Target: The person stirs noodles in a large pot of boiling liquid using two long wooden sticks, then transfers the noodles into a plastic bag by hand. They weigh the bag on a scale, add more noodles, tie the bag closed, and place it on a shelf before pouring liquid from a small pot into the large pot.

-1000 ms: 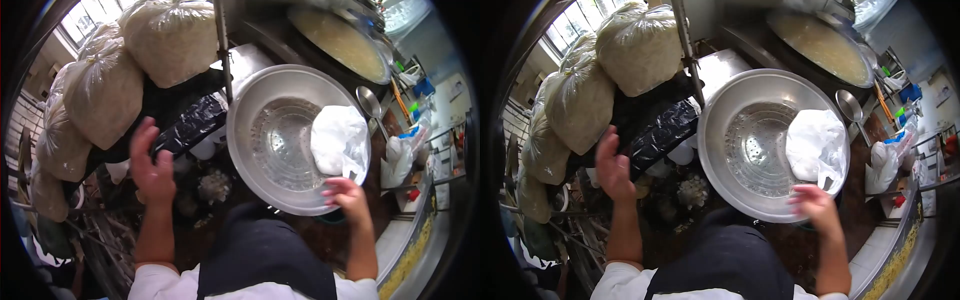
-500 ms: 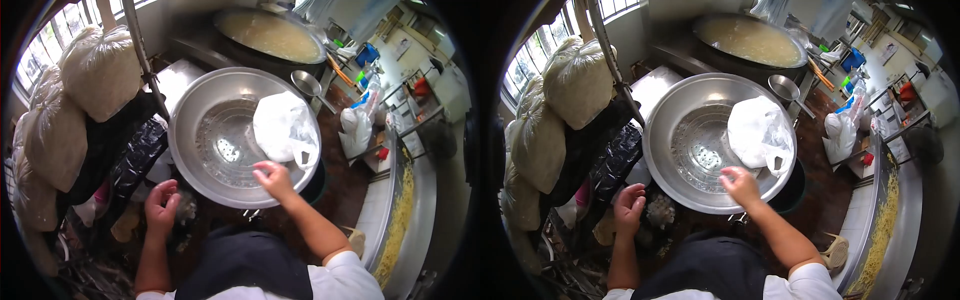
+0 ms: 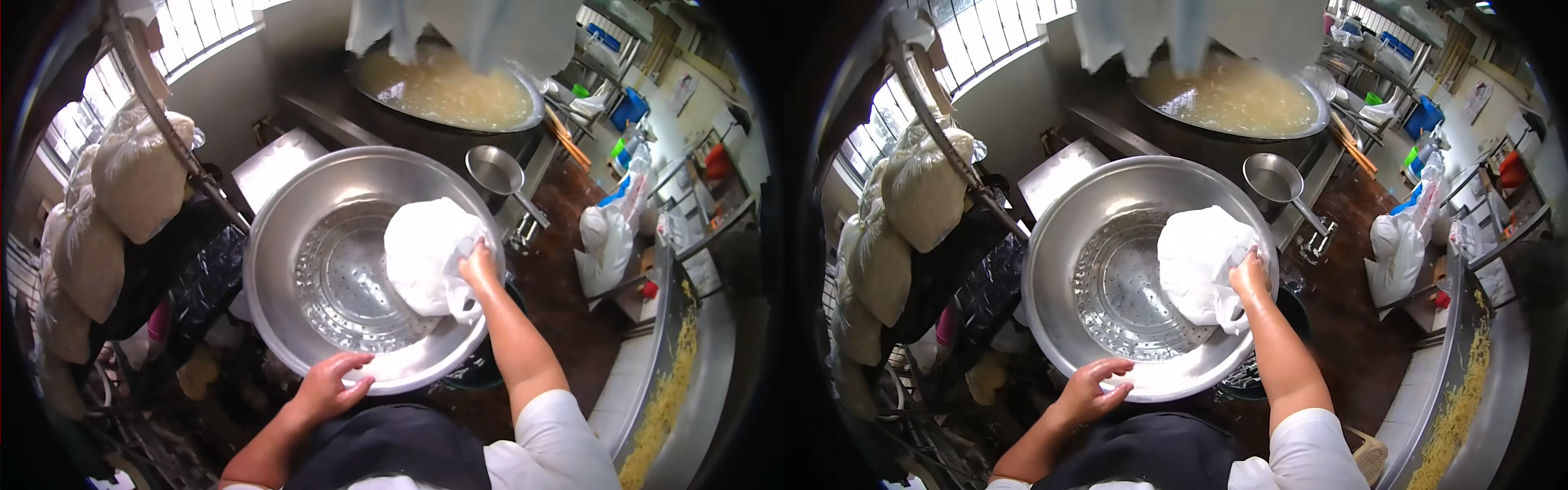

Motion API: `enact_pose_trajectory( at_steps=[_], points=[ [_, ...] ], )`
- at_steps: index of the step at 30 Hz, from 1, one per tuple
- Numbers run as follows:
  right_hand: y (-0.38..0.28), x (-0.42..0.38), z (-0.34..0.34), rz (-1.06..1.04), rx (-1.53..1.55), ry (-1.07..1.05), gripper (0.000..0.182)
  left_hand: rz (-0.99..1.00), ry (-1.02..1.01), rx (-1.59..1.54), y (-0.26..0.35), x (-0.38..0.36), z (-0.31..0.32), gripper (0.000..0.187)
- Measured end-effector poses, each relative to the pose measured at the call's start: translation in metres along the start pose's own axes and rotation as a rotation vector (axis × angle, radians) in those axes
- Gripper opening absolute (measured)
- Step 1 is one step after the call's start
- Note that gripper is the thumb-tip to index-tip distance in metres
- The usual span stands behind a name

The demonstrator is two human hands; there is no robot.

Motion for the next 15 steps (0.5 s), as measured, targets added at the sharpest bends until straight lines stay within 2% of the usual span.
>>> enact_pose_trajectory(
  at_steps=[1, 3, 4, 6, 7, 9, 10, 12, 13, 15],
  points=[
    [0.003, 0.009, -0.002, -0.002, 0.015, -0.008, 0.053, -0.009, -0.013, 0.019, 0.002, 0.003, 0.010, 0.036],
    [-0.007, 0.003, 0.032, -0.062, -0.128, -0.618, 0.050, -0.050, -0.007, 0.041, 0.010, 0.009, 0.020, 0.037],
    [-0.006, 0.002, 0.036, -0.068, -0.126, -0.641, 0.050, -0.084, -0.013, 0.044, 0.010, 0.011, 0.024, 0.038],
    [-0.021, 0.003, 0.032, -0.208, -0.059, -0.601, 0.048, -0.118, -0.022, 0.044, 0.008, 0.017, 0.031, 0.038],
    [-0.023, 0.000, 0.026, -0.209, -0.061, -0.607, 0.048, -0.124, -0.022, 0.041, 0.007, 0.021, 0.033, 0.038],
    [-0.043, -0.001, -0.018, -0.282, -0.066, -0.392, 0.038, -0.086, -0.009, 0.065, 0.008, 0.030, 0.036, 0.035],
    [-0.039, -0.004, -0.012, -0.273, -0.068, -0.394, 0.038, -0.085, -0.018, 0.063, 0.007, 0.035, 0.039, 0.035],
    [-0.060, -0.005, -0.062, -0.490, 0.067, 0.195, 0.031, 0.004, -0.027, 0.038, 0.015, 0.051, 0.044, 0.034],
    [-0.061, -0.003, -0.060, -0.489, 0.053, 0.199, 0.031, 0.014, -0.031, 0.029, 0.014, 0.060, 0.046, 0.034],
    [-0.058, 0.005, -0.023, -0.229, 0.216, -0.194, 0.029, 0.130, -0.042, 0.005, 0.022, 0.077, 0.054, 0.032]
  ],
)
Point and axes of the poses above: each hand's wrist, its own x-axis towards the middle knuckle, its own z-axis out of the palm, y = z × x, the point moved 10 cm from there along x, towards the middle knuckle, and after that the axes turned 10 degrees about -z, right-handed, at the moved point
